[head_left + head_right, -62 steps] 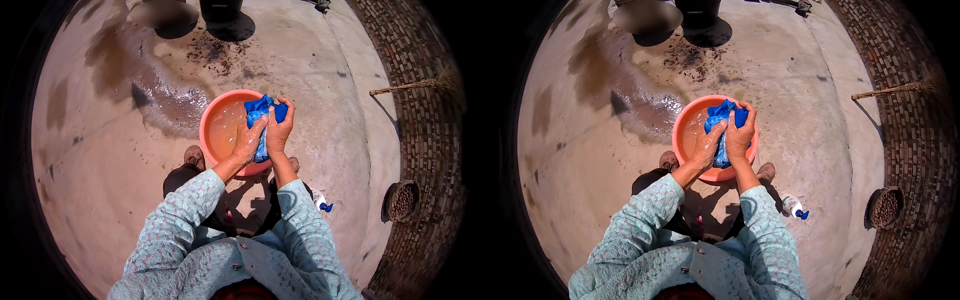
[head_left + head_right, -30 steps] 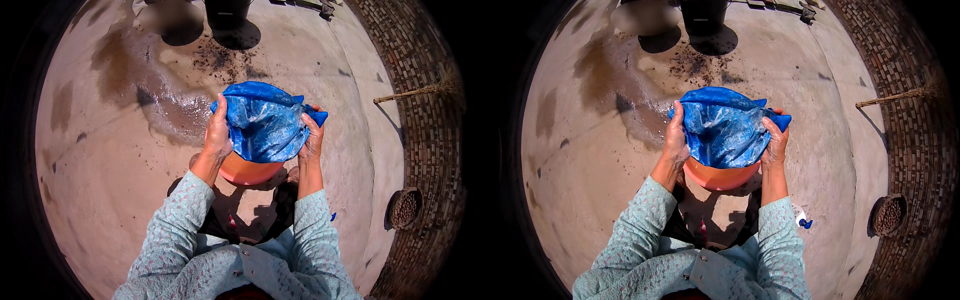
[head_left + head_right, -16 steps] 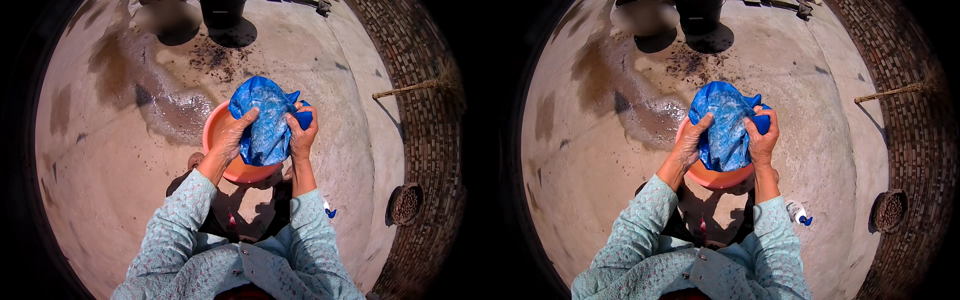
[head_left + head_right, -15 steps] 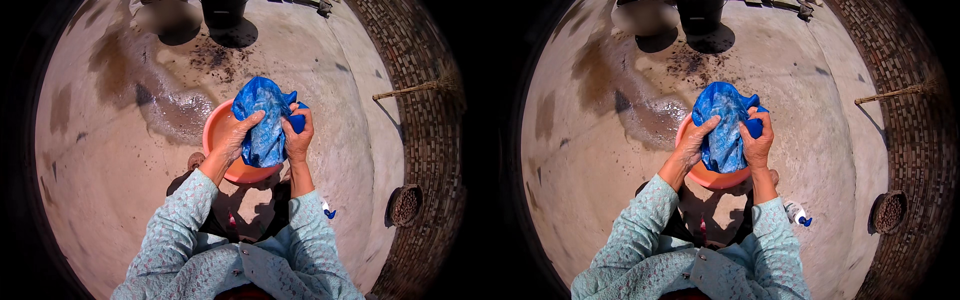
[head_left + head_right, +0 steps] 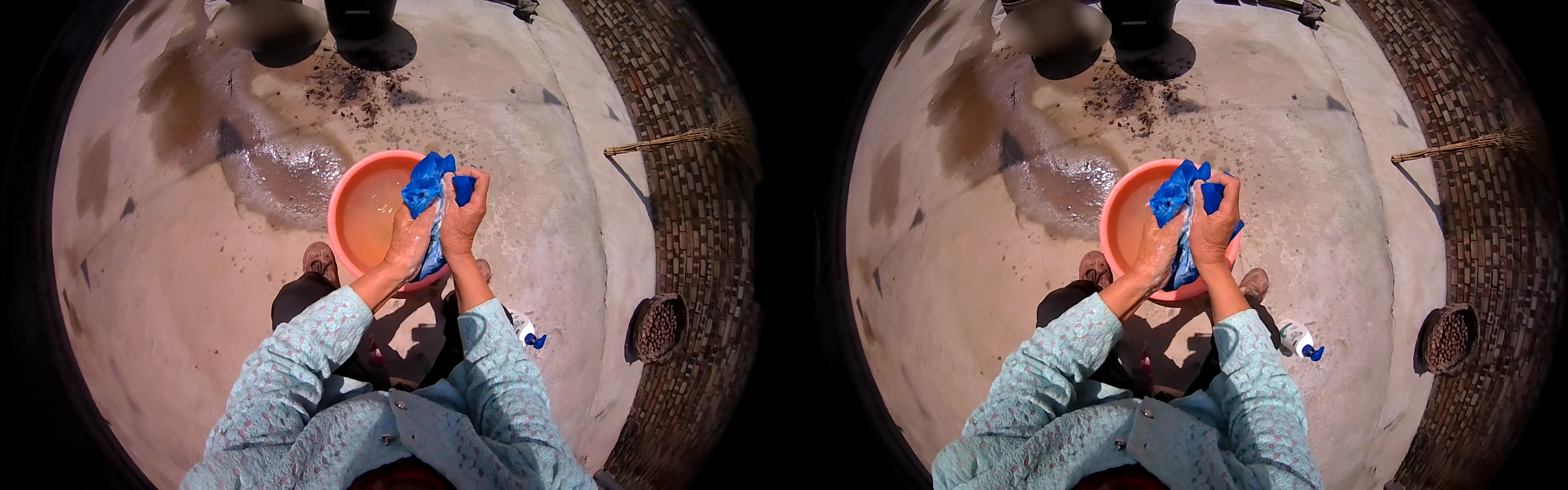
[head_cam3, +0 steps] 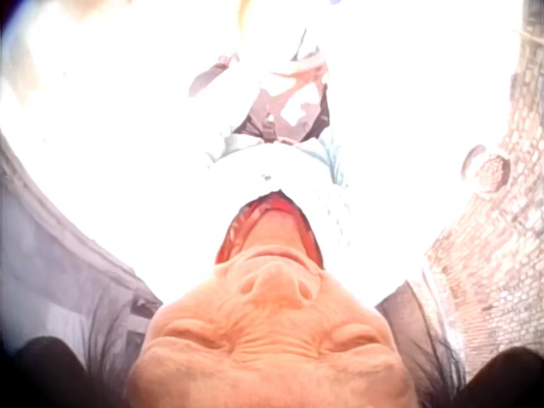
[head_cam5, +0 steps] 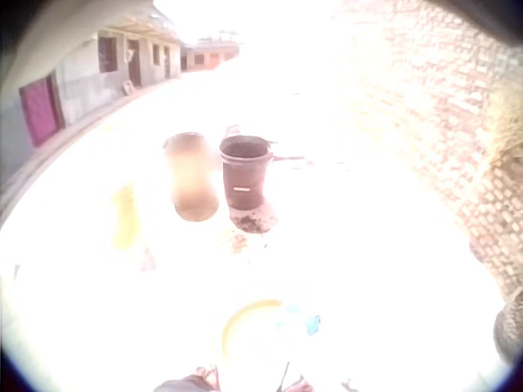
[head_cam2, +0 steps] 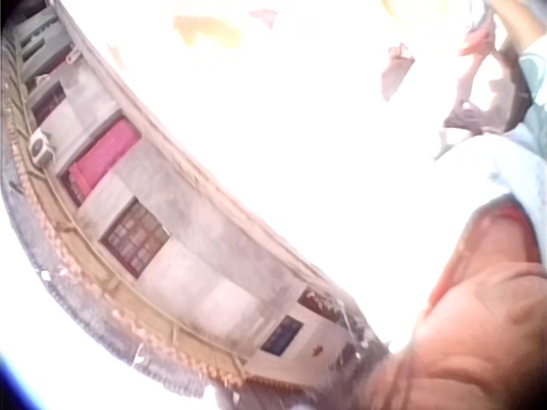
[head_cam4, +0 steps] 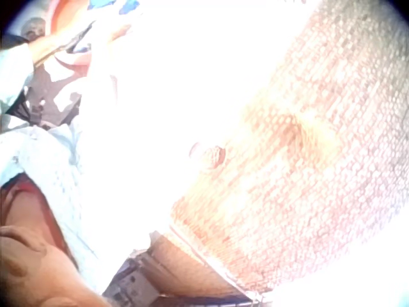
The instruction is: The person pours liquid detergent onto a blue cloth and then washes it by hand in a pink basin filled with water. The person scrubs and wrings the cloth repeatedly.
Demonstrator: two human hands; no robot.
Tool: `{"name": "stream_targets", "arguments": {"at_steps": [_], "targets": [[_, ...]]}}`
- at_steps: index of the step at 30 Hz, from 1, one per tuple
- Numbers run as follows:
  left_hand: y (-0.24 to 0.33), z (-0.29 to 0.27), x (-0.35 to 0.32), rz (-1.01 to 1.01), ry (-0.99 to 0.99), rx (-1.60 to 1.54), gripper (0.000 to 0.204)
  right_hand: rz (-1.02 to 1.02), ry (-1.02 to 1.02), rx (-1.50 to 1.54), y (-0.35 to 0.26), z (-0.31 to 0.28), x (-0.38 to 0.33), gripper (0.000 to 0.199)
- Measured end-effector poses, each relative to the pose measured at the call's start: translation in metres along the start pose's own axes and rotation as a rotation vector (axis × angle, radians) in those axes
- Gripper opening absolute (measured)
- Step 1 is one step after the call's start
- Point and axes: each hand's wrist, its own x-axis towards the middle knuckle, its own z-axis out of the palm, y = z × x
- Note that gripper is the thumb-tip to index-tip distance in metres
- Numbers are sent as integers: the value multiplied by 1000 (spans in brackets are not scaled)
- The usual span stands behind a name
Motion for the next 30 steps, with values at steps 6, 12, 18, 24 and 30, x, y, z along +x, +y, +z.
{"name": "stream_targets", "arguments": {"at_steps": [6, 12, 18, 24, 30], "targets": [[29, -19, 23, -111, 112, 180, 37, -276, -117, 100, -21, 13, -48, 22], [-2, -11, 0, -19, 34, 272, 34, 144, -81, 262, -3, 5, -3, 20], [2, -28, 13, 11, 2, 346, 28, -239, -115, 92, -16, 5, -25, 22], [-2, -25, 7, 76, -20, 428, 29, -15, -137, 151, -8, 1, -12, 30], [21, -14, 5, -91, -56, 167, 30, -257, -91, 65, -8, 5, -18, 28]]}}
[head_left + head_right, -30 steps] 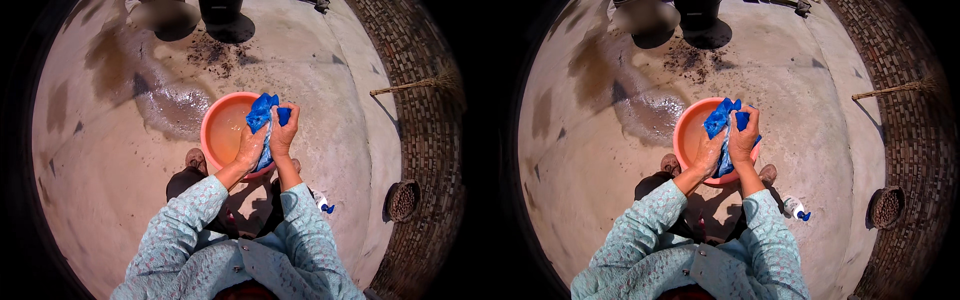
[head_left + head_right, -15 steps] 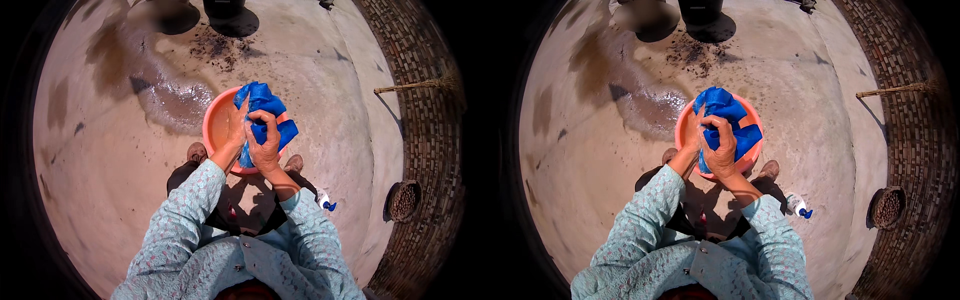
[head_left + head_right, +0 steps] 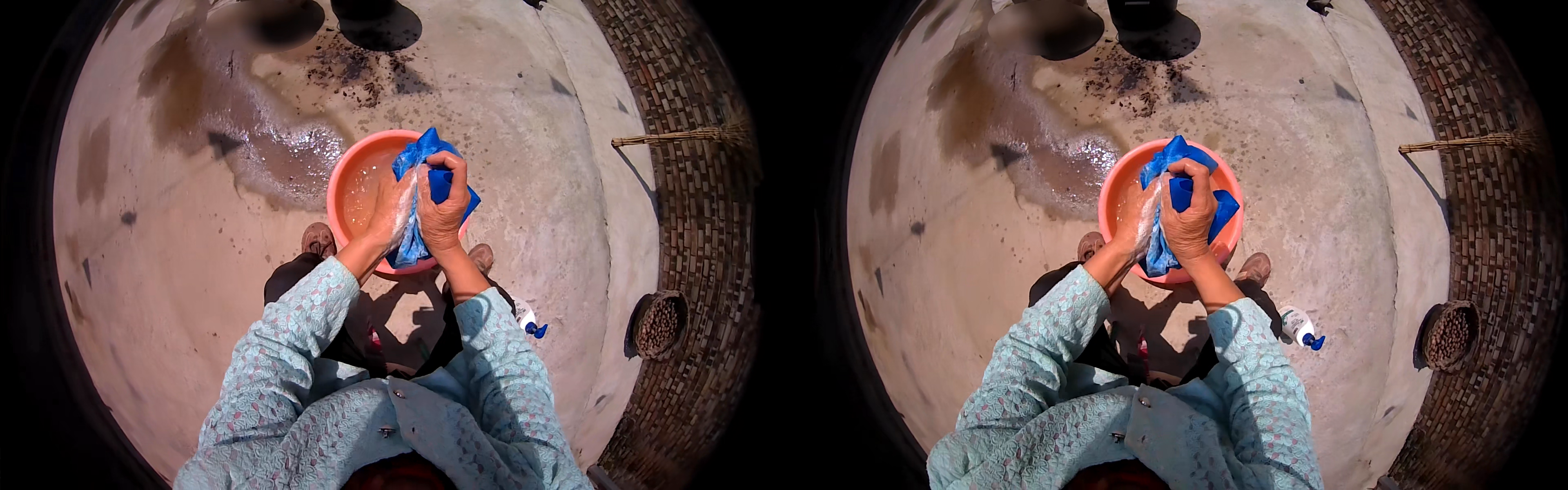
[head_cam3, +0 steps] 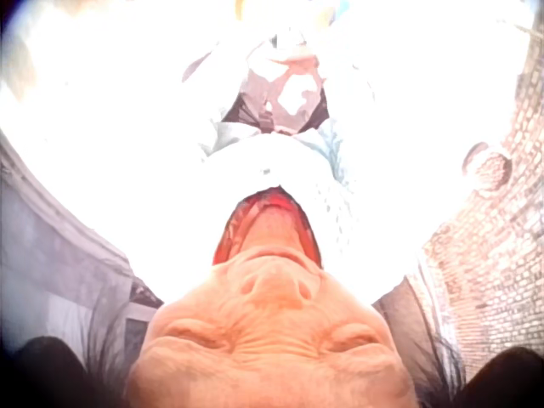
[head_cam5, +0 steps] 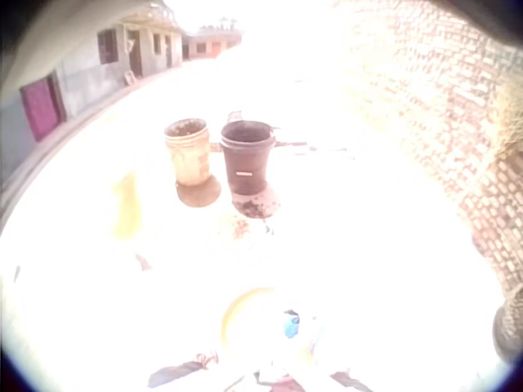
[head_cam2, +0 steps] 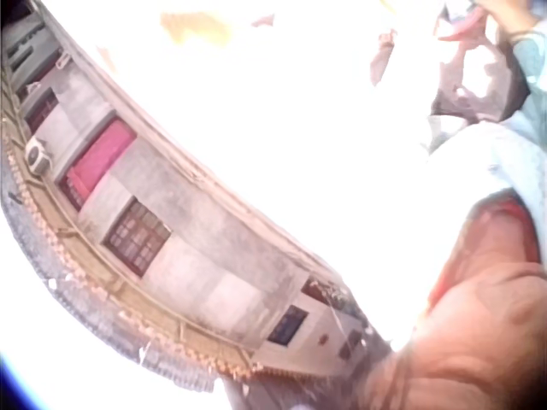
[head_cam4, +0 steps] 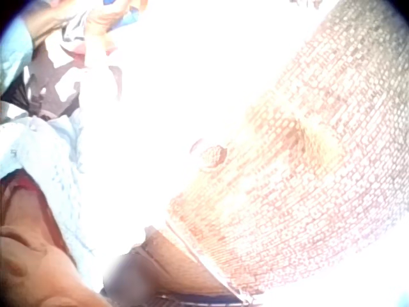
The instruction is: The person pours liquid detergent onto a blue cloth and then washes it by hand in a pink basin filled with water. The person scrubs and wrings the cloth repeatedly.
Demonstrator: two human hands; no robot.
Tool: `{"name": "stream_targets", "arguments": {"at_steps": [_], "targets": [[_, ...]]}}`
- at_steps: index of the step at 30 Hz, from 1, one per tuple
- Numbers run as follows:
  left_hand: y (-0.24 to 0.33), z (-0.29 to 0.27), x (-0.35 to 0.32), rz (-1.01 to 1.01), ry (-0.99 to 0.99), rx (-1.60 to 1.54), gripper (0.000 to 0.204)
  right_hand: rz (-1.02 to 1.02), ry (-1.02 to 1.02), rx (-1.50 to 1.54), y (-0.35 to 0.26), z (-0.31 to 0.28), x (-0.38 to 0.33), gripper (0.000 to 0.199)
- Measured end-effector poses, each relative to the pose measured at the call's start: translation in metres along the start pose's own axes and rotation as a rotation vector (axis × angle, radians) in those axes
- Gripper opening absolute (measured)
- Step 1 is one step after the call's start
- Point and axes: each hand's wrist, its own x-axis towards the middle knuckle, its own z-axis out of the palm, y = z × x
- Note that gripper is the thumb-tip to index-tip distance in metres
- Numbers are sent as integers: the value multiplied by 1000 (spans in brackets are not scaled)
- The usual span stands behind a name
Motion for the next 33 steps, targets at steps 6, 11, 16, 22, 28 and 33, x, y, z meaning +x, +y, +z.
{"name": "stream_targets", "arguments": {"at_steps": [6, 11, 16, 22, 28, 33], "targets": [[-19, -5, 9, -3, 5, -6, 27, 131, 56, 55, -8, 0, 6, 26], [-25, -16, 10, -60, -63, -142, 26, -24, -73, 54, -9, 5, -7, 29], [-23, 8, -7, 8, -63, 53, 23, 259, 109, -13, 18, -13, 23, 27], [-42, -20, 7, -193, -64, -363, 25, -102, -59, 47, -16, 7, -13, 31], [-42, -3, 2, -52, -74, -23, 24, 173, 88, -66, 17, -6, 16, 28], [-33, -25, 9, -260, -158, -173, 25, -125, -50, 47, -21, 13, -17, 25]]}}
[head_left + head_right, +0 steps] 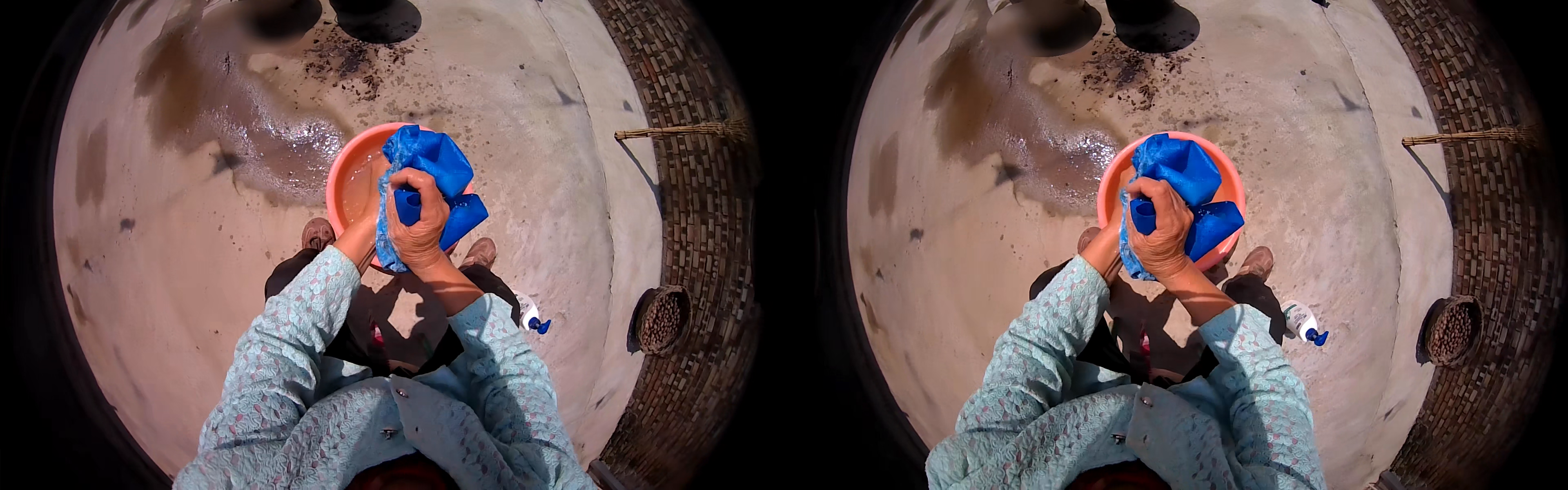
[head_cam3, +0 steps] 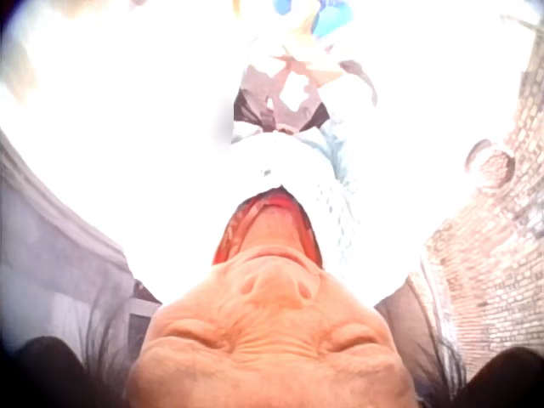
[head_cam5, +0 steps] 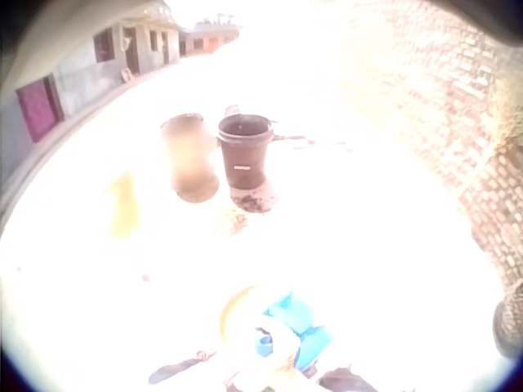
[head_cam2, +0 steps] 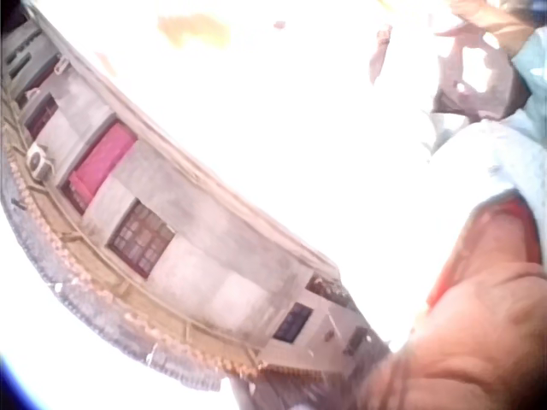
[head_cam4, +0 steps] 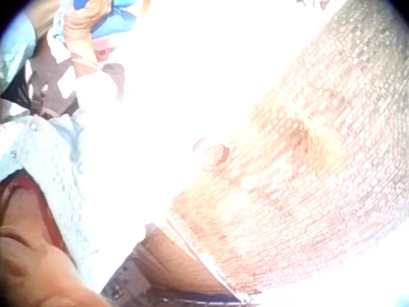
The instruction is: The person pours liquid detergent onto a blue cloth and then washes it by hand in a pink basin filled with water. The person scrubs and wrings the cloth repeatedly.
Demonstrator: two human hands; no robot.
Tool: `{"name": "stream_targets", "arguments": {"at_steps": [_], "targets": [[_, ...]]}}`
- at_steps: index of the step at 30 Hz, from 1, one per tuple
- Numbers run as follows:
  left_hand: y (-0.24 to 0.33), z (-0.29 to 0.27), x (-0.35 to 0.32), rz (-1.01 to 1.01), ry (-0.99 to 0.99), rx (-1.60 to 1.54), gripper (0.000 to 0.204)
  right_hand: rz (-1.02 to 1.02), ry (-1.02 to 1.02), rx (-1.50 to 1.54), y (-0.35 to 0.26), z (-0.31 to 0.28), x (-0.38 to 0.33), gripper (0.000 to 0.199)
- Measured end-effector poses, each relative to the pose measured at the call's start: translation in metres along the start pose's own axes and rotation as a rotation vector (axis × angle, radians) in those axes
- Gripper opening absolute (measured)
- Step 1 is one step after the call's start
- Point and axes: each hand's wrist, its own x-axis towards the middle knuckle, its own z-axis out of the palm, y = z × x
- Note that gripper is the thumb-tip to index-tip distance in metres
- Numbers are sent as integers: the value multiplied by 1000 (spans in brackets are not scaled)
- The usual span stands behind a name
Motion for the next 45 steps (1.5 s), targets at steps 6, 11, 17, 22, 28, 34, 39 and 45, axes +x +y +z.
{"name": "stream_targets", "arguments": {"at_steps": [6, 11, 17, 22, 28, 34, 39, 45], "targets": [[4, 29, -8, 198, 126, 329, 20, 453, 151, -110, 50, -26, 32, 20], [6, -1, -1, 146, 26, 235, 26, -49, -40, -93, -8, -3, -5, 26], [11, 16, 3, -141, -13, 22, 33, 437, 206, 5, 60, -26, 31, 17], [65, 27, -1, -66, 98, -203, 44, 853, 201, 883, 68, -68, 47, 19], [77, 16, 1, 127, 92, -318, 48, 742, 301, 1012, 61, -87, 60, 29], [75, 15, 4, 76, 55, -268, 56, 556, 65, 858, 60, -80, 64, 95], [67, 26, 3, 12, -87, -324, 58, 379, -251, 302, 52, -62, 52, 117], [69, 18, 2, 137, 13, -214, 48, 627, -118, 322, 66, -57, 39, 32]]}}
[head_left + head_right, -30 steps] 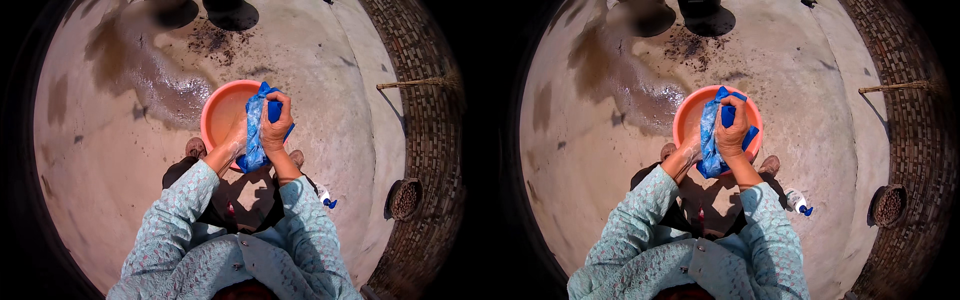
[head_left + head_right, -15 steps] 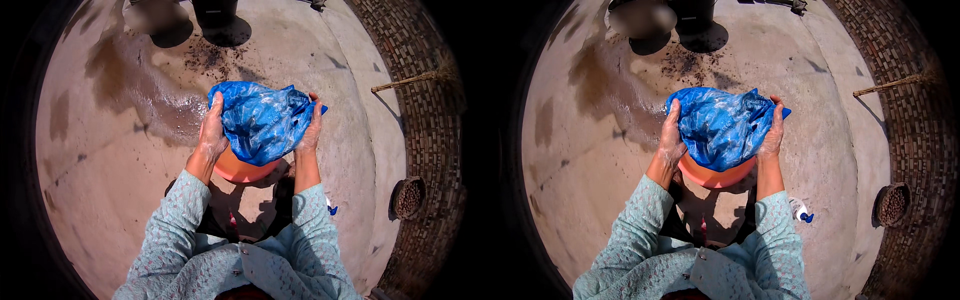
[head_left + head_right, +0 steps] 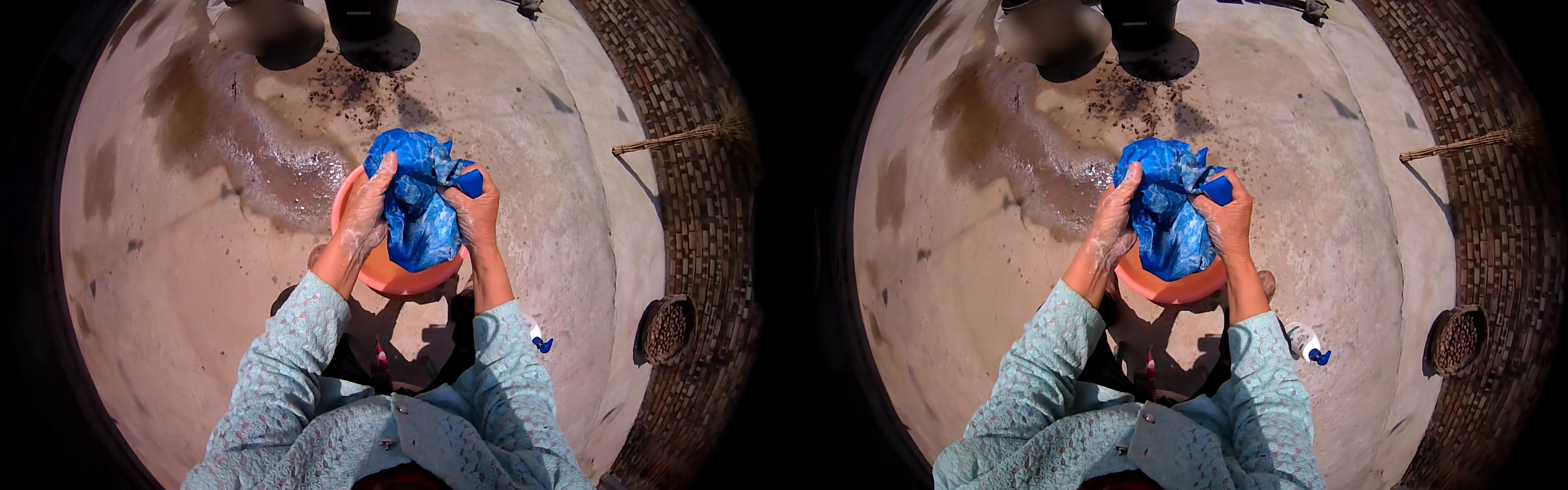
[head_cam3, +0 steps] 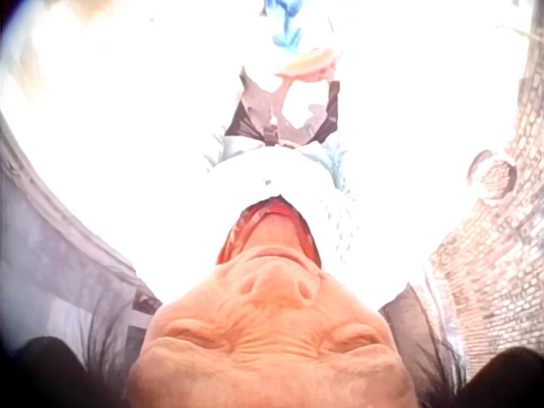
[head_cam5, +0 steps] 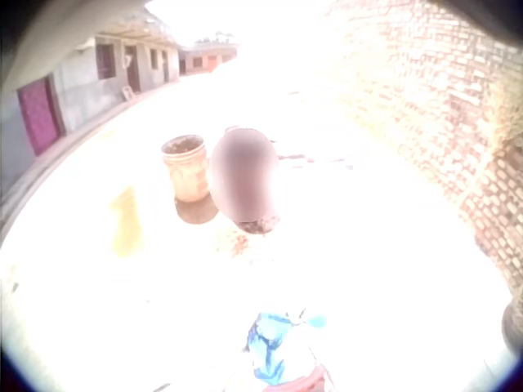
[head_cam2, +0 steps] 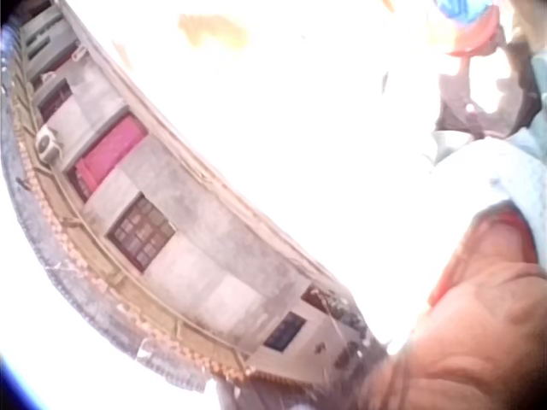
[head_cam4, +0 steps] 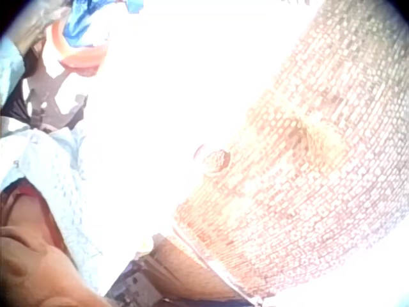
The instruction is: The person pours liquid detergent onto a blue cloth and then washes it by hand in a pink basin filled with water. The person scrubs and wrings the cloth repeatedly.
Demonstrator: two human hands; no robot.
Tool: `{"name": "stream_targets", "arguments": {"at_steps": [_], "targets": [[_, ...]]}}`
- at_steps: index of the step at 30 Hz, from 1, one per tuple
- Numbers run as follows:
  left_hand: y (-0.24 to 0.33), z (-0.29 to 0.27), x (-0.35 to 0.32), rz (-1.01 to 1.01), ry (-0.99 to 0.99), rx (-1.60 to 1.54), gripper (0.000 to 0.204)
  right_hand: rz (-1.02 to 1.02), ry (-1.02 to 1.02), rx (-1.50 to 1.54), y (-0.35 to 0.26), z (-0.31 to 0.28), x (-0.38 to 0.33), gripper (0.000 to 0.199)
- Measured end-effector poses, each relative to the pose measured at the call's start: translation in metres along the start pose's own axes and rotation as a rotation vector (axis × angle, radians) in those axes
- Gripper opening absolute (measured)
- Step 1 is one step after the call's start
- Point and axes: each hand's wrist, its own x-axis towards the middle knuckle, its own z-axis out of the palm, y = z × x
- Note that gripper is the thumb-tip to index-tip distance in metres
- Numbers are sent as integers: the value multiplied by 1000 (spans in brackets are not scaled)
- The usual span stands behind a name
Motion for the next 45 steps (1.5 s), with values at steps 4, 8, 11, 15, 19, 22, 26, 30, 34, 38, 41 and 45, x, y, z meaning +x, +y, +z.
{"name": "stream_targets", "arguments": {"at_steps": [4, 8, 11, 15, 19, 22, 26, 30, 34, 38, 41, 45], "targets": [[-1, -9, 3, 70, 136, -40, 40, 87, 247, 468, -8, 1, 2, 28], [-21, -18, 18, 144, 310, 1, 34, -131, 289, 155, -17, 16, -5, 40], [-23, -16, 19, 127, 343, 15, 27, -536, 182, -273, -35, 47, -39, 53], [-57, -47, 22, 139, 188, -68, 19, -687, 51, -532, -14, 68, -58, 28], [-45, 18, -7, 21, 225, 67, 27, -149, 319, -277, 18, 41, -15, 17], [-49, -27, 14, 126, 127, 167, 22, -257, 205, -327, 15, 65, -39, 17], [-57, -50, 15, 48, 145, 77, 19, -583, 39, -557, 2, 77, -59, 23], [-63, 5, -1, 25, 185, 83, 17, -197, 345, -400, 29, 33, -9, 20], [-53, -20, 3, 41, 74, 91, 12, -282, 243, -499, 15, 54, -37, 18], [-44, -38, 5, 69, -19, 143, 14, -494, 73, -445, 2, 73, -62, 21], [-43, 12, -7, -63, 150, 159, 28, -350, 272, -412, 25, 34, -21, 19], [-14, 23, -11, -197, -66, -53, 50, -83, 222, -102, 22, 13, 4, 14]]}}
